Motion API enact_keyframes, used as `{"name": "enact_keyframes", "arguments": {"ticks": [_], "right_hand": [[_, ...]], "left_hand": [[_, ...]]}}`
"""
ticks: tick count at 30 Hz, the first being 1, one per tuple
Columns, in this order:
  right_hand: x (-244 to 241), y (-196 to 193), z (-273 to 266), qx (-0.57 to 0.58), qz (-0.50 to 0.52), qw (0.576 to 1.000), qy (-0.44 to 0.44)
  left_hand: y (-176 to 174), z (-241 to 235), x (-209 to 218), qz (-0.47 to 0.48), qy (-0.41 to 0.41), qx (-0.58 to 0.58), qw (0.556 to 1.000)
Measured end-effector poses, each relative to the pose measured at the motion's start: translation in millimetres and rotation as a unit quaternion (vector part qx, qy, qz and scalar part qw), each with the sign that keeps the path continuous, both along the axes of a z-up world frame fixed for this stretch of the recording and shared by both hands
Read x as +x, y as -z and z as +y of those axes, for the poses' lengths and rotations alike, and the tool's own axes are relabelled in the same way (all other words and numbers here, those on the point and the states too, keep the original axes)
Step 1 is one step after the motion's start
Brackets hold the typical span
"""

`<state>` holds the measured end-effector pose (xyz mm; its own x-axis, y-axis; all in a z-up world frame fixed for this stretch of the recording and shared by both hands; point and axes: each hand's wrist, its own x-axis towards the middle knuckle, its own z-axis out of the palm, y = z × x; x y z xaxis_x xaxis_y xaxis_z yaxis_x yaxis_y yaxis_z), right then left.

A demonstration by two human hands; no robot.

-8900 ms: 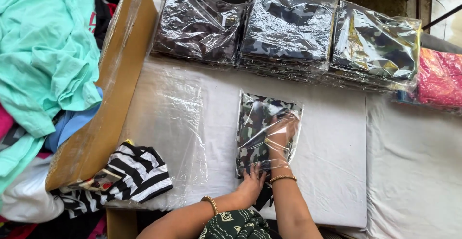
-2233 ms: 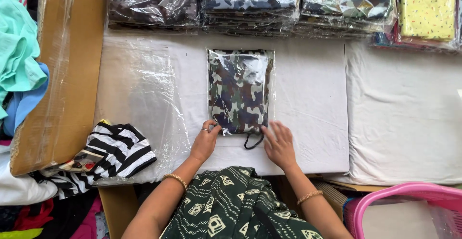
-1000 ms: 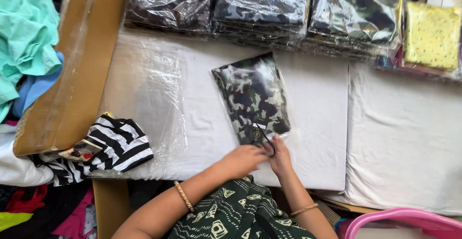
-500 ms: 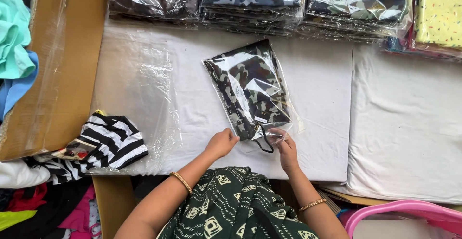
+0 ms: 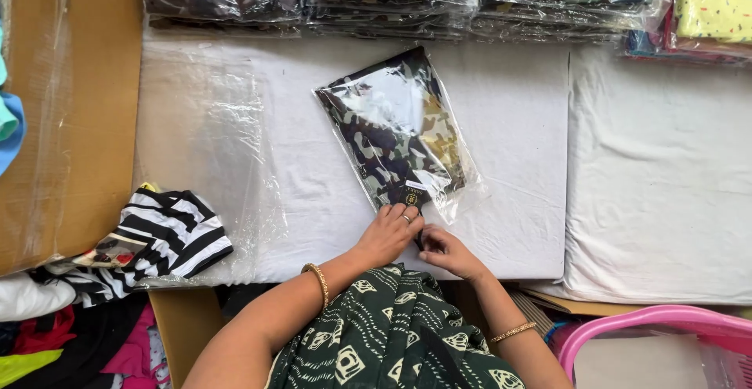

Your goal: The person folds camouflage-patterned shorts and places them into clear plastic bags. They seal the bags and stack the packaged items on a table alongside other similar packages.

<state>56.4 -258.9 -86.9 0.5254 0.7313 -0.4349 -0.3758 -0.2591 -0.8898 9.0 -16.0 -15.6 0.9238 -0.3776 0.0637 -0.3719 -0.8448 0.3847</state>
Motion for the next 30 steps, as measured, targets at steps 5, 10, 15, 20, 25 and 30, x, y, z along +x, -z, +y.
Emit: {"name": "enact_keyframes", "arguments": {"ticks": [5,10,15,20,25,30], "right_hand": [[-1,22,-5,-0.043,-0.003,0.985,0.169],[6,17,-3,-0.031,0.081,0.910,0.406],[11,18,18,-0.030,0.091,0.892,0.441],[8,21,39,-0.009,0.114,0.879,0.463],[6,11,44,0.023,0.126,0.867,0.481],[12,12,45,0.003,0.126,0.867,0.482]], "left_hand": [[33,-6,-6,0.105,-0.073,-0.173,0.977],[21,5,5,-0.003,-0.052,-0.226,0.973],[16,-13,29,-0.168,-0.012,0.135,0.976],[20,-18,50,-0.166,-0.044,0.153,0.973],[53,-14,50,-0.049,-0.081,0.103,0.990],[49,2,50,-0.062,-0.042,0.039,0.996]]}}
